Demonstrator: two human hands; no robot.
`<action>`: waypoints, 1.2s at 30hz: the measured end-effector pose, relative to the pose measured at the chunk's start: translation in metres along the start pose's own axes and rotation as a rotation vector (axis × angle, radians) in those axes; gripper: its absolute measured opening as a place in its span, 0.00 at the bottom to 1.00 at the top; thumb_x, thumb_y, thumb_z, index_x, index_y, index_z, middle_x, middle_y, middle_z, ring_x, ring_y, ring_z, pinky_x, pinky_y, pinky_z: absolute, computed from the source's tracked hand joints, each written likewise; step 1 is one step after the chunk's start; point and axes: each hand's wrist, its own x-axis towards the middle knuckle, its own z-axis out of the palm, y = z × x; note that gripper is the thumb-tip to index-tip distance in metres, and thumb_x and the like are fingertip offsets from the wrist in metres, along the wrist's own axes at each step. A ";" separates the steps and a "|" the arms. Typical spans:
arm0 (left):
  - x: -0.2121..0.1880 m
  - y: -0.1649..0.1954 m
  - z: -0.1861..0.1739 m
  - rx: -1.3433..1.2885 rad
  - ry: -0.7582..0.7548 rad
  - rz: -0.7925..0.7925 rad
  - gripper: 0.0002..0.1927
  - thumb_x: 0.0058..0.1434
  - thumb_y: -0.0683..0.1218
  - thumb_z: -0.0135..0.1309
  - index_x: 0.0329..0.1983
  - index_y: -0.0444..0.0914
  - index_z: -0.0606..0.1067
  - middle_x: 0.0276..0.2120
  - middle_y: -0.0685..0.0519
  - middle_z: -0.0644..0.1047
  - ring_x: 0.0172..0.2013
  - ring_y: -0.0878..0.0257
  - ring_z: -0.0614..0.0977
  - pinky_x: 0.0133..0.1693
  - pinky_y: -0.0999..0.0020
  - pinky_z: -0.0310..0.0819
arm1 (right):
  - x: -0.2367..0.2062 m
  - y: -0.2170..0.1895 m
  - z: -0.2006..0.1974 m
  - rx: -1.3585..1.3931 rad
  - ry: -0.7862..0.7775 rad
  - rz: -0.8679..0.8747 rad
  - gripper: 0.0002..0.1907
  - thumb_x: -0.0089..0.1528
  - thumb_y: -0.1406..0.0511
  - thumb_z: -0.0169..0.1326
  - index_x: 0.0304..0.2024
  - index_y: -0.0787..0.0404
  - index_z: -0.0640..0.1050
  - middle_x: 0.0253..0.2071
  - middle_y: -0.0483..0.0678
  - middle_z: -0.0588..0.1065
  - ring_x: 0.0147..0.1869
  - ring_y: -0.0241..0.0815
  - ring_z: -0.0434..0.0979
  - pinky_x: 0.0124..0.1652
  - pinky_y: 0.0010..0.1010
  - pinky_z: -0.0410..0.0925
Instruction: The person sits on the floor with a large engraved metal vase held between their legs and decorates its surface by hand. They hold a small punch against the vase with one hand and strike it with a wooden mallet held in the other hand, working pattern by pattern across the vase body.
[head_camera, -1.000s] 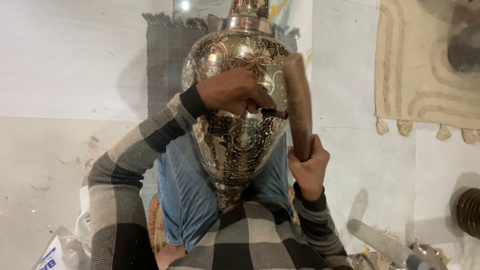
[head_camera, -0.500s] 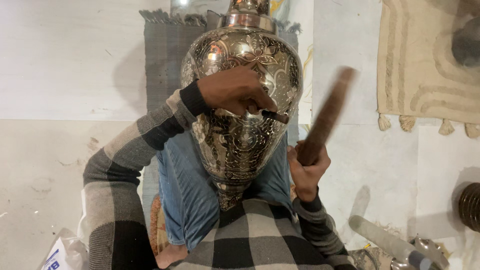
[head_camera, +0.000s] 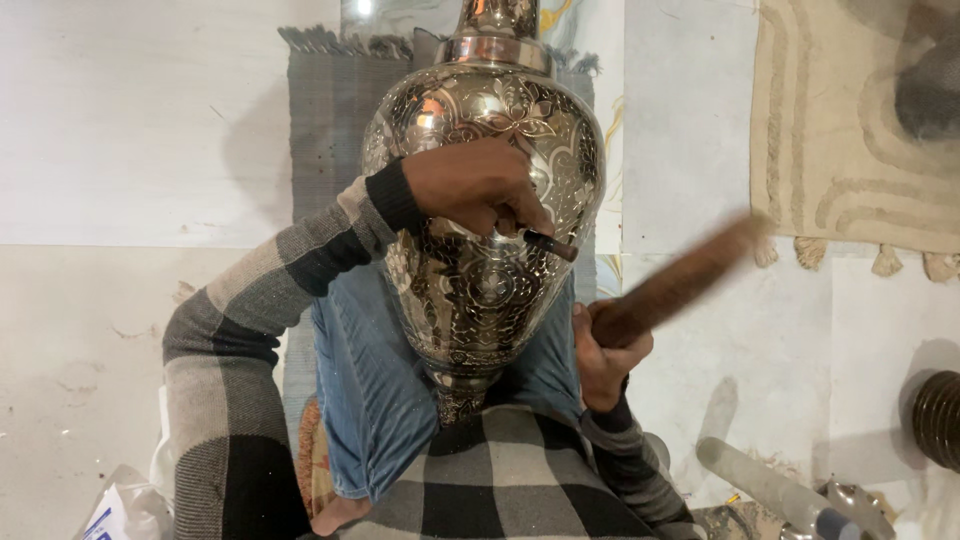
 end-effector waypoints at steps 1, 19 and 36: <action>0.001 -0.002 0.000 0.022 -0.003 0.022 0.19 0.53 0.33 0.58 0.46 0.41 0.84 0.18 0.55 0.78 0.17 0.67 0.74 0.21 0.65 0.65 | 0.000 -0.001 0.000 0.113 0.062 -0.026 0.09 0.62 0.75 0.64 0.40 0.67 0.75 0.34 0.46 0.75 0.37 0.35 0.75 0.40 0.28 0.69; -0.016 -0.008 0.003 0.068 0.137 0.009 0.26 0.50 0.29 0.54 0.51 0.40 0.81 0.25 0.54 0.82 0.20 0.66 0.77 0.20 0.68 0.68 | -0.015 0.014 -0.003 -0.073 -0.112 0.126 0.13 0.57 0.72 0.67 0.41 0.65 0.77 0.33 0.45 0.76 0.35 0.33 0.76 0.37 0.27 0.71; -0.035 -0.001 0.023 0.087 0.367 -0.132 0.24 0.52 0.29 0.55 0.52 0.39 0.78 0.26 0.52 0.82 0.21 0.64 0.80 0.21 0.66 0.72 | 0.085 -0.058 -0.021 -0.230 -0.402 -0.007 0.11 0.56 0.73 0.63 0.39 0.67 0.75 0.26 0.44 0.73 0.28 0.32 0.72 0.30 0.27 0.66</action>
